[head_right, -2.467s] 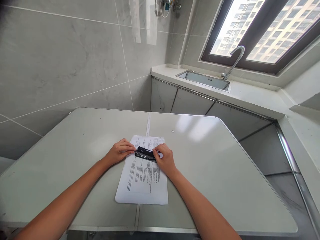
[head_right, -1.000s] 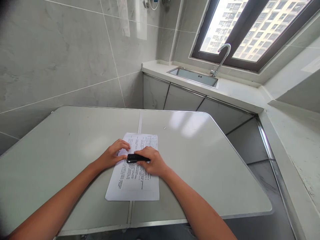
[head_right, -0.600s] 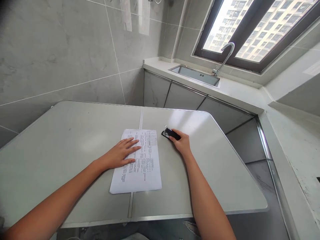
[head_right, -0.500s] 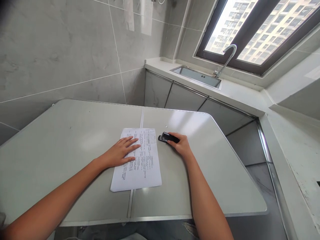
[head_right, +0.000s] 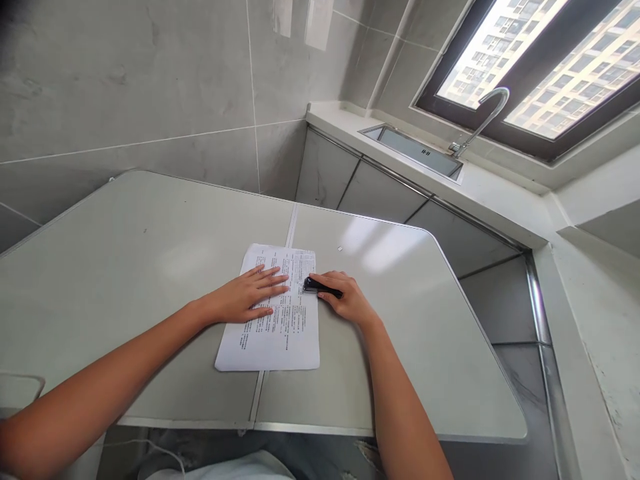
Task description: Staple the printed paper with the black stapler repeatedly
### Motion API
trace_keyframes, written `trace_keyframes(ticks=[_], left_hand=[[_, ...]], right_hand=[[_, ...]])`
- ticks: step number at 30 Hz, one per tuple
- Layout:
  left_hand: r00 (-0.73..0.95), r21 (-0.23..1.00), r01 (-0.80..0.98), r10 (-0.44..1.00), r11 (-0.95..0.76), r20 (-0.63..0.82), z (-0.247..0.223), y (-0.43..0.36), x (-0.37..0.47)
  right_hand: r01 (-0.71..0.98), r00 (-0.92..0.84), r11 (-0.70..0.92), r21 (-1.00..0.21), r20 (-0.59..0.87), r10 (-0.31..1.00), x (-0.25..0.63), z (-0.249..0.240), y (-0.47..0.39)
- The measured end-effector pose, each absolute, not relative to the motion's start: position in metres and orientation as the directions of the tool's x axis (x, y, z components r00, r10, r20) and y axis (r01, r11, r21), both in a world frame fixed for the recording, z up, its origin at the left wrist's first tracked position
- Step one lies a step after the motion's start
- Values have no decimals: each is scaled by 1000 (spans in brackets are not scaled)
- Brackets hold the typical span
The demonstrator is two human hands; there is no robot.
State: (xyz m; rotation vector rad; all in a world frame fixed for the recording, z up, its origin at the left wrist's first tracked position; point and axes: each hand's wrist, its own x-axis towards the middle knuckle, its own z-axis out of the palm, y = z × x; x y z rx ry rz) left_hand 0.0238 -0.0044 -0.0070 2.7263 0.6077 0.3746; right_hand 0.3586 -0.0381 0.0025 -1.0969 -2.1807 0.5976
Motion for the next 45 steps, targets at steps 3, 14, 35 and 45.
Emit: trace_keyframes(ticks=[3, 14, 35, 45], left_hand=[[895, 364, 344, 420, -866, 153, -6, -7, 27], [898, 350, 346, 415, -871, 146, -5, -9, 30], [890, 363, 332, 416, -871, 184, -6, -9, 30], [888, 363, 337, 422, -869, 184, -7, -9, 29]], right_hand=[[570, -465, 576, -586, 347, 814, 352, 1, -39], [642, -450, 567, -516, 344, 824, 336, 0, -42], [763, -456, 526, -377, 263, 850, 324, 12, -46], [847, -451, 507, -161, 288, 845, 305, 8, -56]])
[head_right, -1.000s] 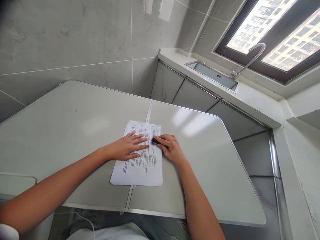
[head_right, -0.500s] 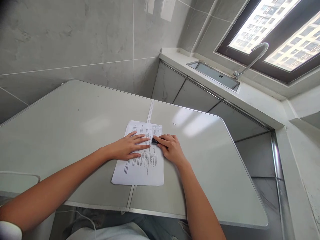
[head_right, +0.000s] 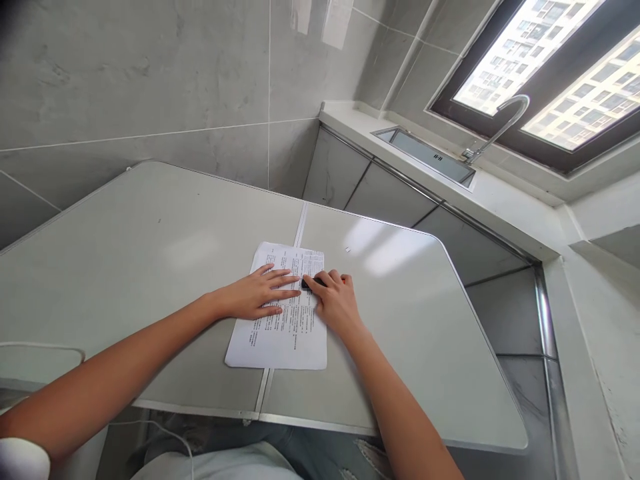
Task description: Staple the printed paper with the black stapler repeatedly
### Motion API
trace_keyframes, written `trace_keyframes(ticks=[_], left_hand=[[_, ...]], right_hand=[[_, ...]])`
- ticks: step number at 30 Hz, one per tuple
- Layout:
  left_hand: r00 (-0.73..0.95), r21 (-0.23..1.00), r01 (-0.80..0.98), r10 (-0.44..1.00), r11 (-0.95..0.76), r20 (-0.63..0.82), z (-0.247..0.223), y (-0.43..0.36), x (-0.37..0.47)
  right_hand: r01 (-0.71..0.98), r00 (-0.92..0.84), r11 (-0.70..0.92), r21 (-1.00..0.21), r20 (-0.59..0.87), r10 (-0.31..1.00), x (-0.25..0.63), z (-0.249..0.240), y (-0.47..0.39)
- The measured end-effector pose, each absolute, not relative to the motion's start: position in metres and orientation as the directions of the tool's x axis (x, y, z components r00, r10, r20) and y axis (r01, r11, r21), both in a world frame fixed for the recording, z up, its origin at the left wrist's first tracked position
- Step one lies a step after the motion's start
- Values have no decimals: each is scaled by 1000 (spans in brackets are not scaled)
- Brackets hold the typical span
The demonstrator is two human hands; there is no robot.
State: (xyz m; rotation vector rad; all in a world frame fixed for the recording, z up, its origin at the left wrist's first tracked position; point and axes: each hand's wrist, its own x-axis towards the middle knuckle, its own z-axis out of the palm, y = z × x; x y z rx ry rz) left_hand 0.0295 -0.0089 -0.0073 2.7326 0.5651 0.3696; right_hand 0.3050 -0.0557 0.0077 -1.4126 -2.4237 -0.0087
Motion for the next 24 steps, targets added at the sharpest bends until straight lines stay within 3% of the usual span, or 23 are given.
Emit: trace_keyframes(ticks=[3, 8, 12, 15, 17, 20, 22, 24], left_hand=[[887, 354, 338, 421, -872, 189, -6, -9, 28], [897, 337, 340, 410, -878, 164, -8, -7, 26], [900, 364, 332, 407, -870, 153, -7, -6, 26], [870, 441, 312, 440, -841, 225, -1, -4, 25], [775, 544, 322, 546, -775, 319, 3, 1, 22], [445, 784, 280, 799, -554, 405, 4, 13, 12], [227, 918, 122, 911, -377, 344, 2, 24, 3], [134, 969, -108, 962, -223, 236, -1, 34, -8]], right_hand=[[845, -449, 511, -158, 308, 838, 305, 5, -60], [840, -372, 460, -289, 310, 875, 329, 7, -57], [848, -242, 325, -420, 240, 940, 362, 3, -48], [863, -93, 204, -463, 252, 963, 375, -2, -43], [884, 52, 120, -452, 349, 936, 372, 0, -42], [892, 168, 76, -445, 483, 859, 342, 11, -43], [876, 116, 130, -465, 464, 878, 307, 18, -46], [814, 6, 199, -545, 351, 936, 268, 21, -48]])
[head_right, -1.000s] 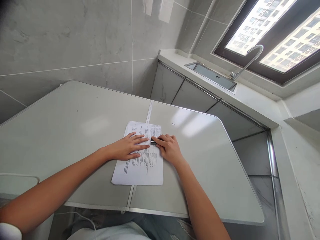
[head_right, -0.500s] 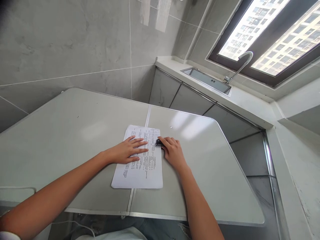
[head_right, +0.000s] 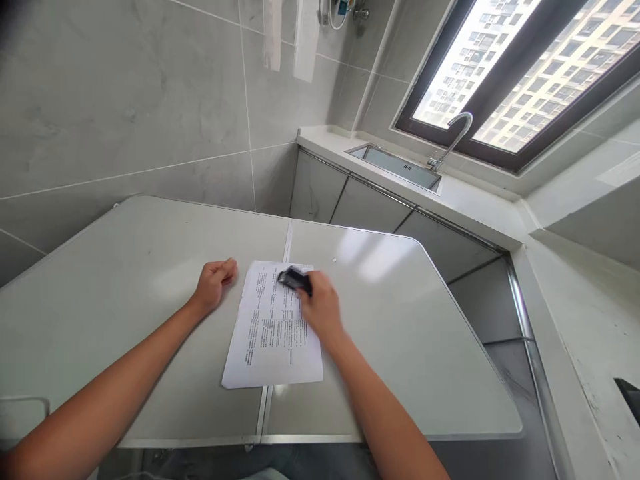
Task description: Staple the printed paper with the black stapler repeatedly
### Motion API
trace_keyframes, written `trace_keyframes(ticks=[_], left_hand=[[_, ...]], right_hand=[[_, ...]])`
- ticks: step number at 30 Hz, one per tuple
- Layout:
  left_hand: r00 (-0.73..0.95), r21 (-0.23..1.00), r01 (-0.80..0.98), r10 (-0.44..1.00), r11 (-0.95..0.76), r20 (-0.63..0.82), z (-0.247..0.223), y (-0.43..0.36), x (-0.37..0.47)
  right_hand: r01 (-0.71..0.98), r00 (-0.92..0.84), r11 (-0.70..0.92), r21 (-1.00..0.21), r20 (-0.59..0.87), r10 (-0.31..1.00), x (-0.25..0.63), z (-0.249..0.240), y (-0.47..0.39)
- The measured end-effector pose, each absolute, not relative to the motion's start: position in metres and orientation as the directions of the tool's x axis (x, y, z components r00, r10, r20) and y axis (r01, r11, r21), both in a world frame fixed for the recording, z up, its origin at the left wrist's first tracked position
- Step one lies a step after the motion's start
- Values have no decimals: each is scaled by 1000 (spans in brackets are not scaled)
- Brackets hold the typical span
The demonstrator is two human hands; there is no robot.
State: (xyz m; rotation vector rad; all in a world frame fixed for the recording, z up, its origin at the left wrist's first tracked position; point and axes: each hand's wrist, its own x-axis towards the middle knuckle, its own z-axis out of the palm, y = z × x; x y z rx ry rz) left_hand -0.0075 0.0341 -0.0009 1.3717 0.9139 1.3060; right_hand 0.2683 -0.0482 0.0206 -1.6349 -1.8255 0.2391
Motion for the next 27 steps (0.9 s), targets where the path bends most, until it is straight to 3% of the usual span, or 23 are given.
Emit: trace_keyframes(ticks=[3, 6, 11, 19, 25, 27], left_hand=[[58, 914, -383, 984, -131, 166, 0, 44, -20], [37, 863, -494, 988, -110, 147, 4, 46, -25], [57, 854, -515, 990, -79, 126, 3, 47, -24], [85, 815, -578, 992, -25, 91, -2, 52, -25], [80, 823, -567, 993, -23, 82, -1, 51, -24], [82, 817, -577, 994, -10, 70, -1, 52, -25]], right_hand=[[762, -123, 240, -601, 230, 965, 220, 14, -50], [753, -195, 287, -592, 216, 957, 204, 6, -53], [733, -183, 276, -622, 211, 960, 253, 0, -75], [785, 13, 107, -610, 188, 982, 345, -9, -119], [729, -263, 126, -672, -105, 959, 381, 29, -100], [697, -218, 97, -710, -81, 973, 410, 38, -77]])
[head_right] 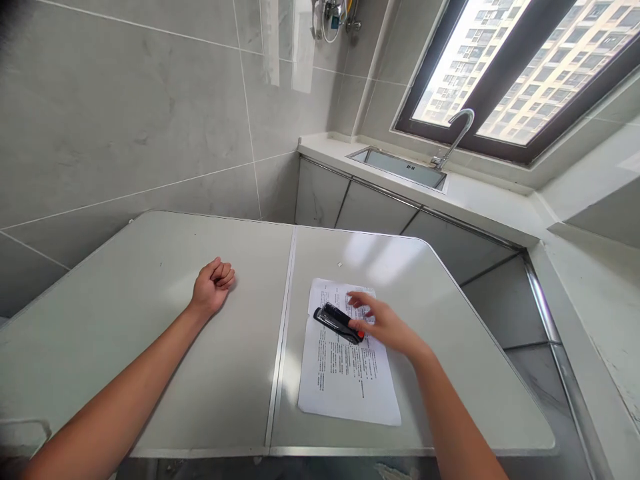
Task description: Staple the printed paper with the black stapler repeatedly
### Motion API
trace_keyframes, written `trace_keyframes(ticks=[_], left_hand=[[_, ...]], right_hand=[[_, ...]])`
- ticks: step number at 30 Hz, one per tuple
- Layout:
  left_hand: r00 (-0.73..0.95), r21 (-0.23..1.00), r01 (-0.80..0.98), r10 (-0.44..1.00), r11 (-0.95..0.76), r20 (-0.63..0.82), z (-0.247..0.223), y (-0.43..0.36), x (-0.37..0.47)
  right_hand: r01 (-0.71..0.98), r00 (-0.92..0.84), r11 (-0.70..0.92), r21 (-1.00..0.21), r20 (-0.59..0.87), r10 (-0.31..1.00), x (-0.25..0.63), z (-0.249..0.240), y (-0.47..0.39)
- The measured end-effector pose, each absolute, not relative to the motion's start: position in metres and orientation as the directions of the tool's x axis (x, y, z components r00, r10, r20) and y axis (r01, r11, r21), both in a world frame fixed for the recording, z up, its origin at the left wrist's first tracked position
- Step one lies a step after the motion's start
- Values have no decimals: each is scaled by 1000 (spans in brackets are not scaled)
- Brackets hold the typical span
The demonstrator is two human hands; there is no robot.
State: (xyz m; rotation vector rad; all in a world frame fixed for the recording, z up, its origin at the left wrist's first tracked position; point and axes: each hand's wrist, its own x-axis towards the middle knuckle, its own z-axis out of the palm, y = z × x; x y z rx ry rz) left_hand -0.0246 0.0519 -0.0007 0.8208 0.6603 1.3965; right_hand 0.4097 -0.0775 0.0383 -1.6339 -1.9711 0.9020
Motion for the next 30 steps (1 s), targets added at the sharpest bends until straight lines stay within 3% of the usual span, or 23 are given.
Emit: trace_keyframes(ticks=[4, 7, 12, 20, 30], left_hand=[[54, 799, -601, 998, 0, 41, -1, 53, -26], [16, 773, -634, 1000, -10, 27, -2, 54, -27], [11, 700, -714, 1000, -5, 19, -3, 56, -27], [78, 617, -782, 996, 90, -46, -2, 56, -31], [78, 629, -771, 995, 99, -60, -4, 57, -31]], right_hand=[[757, 223, -124, -642, 75, 972, 462, 22, -25], [835, 344, -242, -495, 124, 931, 474, -9, -3], [930, 278, -189, -316, 267, 923, 467, -38, -4], [861, 278, -129, -492, 244, 929, 480, -39, -4], [863, 262, -109, -493, 254, 931, 478, -38, -5]])
